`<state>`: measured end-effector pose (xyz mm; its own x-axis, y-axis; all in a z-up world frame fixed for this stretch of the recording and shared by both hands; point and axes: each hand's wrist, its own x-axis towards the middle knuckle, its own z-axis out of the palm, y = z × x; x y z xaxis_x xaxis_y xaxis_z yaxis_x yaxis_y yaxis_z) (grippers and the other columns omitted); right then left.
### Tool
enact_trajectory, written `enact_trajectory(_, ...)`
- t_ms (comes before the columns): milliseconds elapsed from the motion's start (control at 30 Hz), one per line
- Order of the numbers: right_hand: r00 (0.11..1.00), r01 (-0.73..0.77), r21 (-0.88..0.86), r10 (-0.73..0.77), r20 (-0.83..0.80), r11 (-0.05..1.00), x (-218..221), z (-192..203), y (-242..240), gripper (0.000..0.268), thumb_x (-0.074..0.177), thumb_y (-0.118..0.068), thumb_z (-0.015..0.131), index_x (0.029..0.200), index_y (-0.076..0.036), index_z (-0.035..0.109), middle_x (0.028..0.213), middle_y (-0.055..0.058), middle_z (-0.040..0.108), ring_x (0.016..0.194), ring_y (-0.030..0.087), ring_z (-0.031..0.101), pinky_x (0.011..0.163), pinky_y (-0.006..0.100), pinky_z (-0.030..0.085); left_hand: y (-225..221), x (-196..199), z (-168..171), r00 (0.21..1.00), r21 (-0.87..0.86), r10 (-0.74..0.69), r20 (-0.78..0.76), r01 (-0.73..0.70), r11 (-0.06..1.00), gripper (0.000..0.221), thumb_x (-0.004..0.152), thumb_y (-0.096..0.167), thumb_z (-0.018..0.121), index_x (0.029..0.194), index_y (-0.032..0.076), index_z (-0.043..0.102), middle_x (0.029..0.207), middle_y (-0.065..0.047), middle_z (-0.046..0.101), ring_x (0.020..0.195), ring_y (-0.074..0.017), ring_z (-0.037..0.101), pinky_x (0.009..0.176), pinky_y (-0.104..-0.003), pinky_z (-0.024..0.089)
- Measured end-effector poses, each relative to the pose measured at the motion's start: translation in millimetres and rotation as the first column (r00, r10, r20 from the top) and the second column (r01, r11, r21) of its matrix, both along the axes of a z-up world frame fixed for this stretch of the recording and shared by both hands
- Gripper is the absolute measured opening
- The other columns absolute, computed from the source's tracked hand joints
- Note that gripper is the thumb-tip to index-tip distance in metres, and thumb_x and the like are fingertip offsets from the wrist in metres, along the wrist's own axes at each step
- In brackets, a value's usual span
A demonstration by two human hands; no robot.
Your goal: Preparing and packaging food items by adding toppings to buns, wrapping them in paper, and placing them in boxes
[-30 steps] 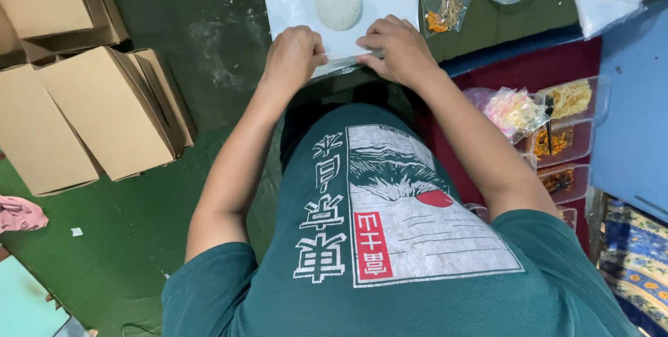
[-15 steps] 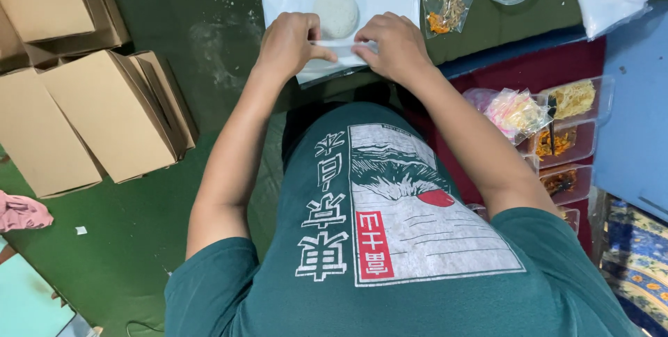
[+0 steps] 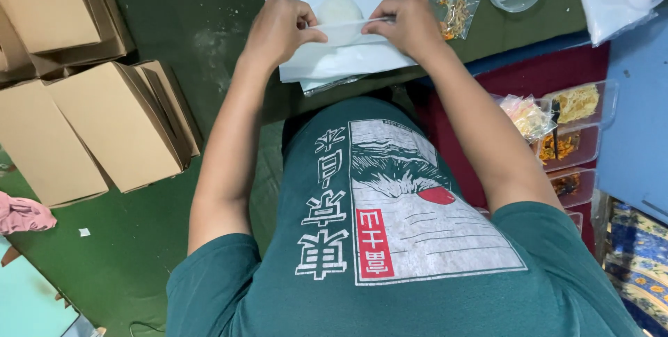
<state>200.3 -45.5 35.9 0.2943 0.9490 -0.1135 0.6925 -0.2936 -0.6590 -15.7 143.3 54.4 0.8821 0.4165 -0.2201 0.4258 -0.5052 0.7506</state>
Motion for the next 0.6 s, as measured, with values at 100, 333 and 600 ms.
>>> enact_trajectory(100, 0.988, 0.066, 0.004, -0.065, -0.141, 0.998, 9, 0, 6, 0.023, 0.088, -0.027, 0.096, 0.088, -0.010, 0.081, 0.085, 0.003, 0.076, 0.076, 0.015, 0.064, 0.066, 0.032, 0.048, 12, 0, -5, 0.995, 0.020, -0.079, 0.067, 0.078, 0.997, 0.017, 0.095, 0.021, 0.083, 0.089, 0.007, 0.077, 0.084, -0.007, 0.071, 0.071, -0.0226, 0.061, 0.062, -0.037, 0.044)
enact_trajectory(333, 0.998, 0.064, 0.177, -0.059, -0.037, 0.982, 20, -17, 8, 0.029, 0.091, -0.021, 0.098, 0.086, -0.005, 0.075, 0.085, 0.005, 0.068, 0.075, 0.019, 0.056, 0.065, 0.035, 0.041, 18, 1, -13, 0.996, -0.084, -0.062, 0.058, 0.067, 0.994, 0.020, 0.108, 0.020, 0.061, 0.096, 0.006, 0.068, 0.087, -0.007, 0.070, 0.076, -0.0223, 0.062, 0.063, -0.038, 0.042)
enact_trajectory(600, 0.847, -0.279, 0.372, 0.044, 0.529, 0.885, -28, -3, 8, 0.022, 0.097, -0.008, 0.081, 0.111, -0.011, 0.064, 0.101, 0.010, 0.065, 0.091, 0.031, 0.062, 0.079, 0.044, 0.048, 17, 7, -17, 0.999, -0.072, -0.015, -0.042, 0.012, 0.997, 0.022, 0.106, 0.025, 0.060, 0.093, 0.009, 0.067, 0.077, -0.005, 0.064, 0.068, -0.0230, 0.056, 0.059, -0.040, 0.038)
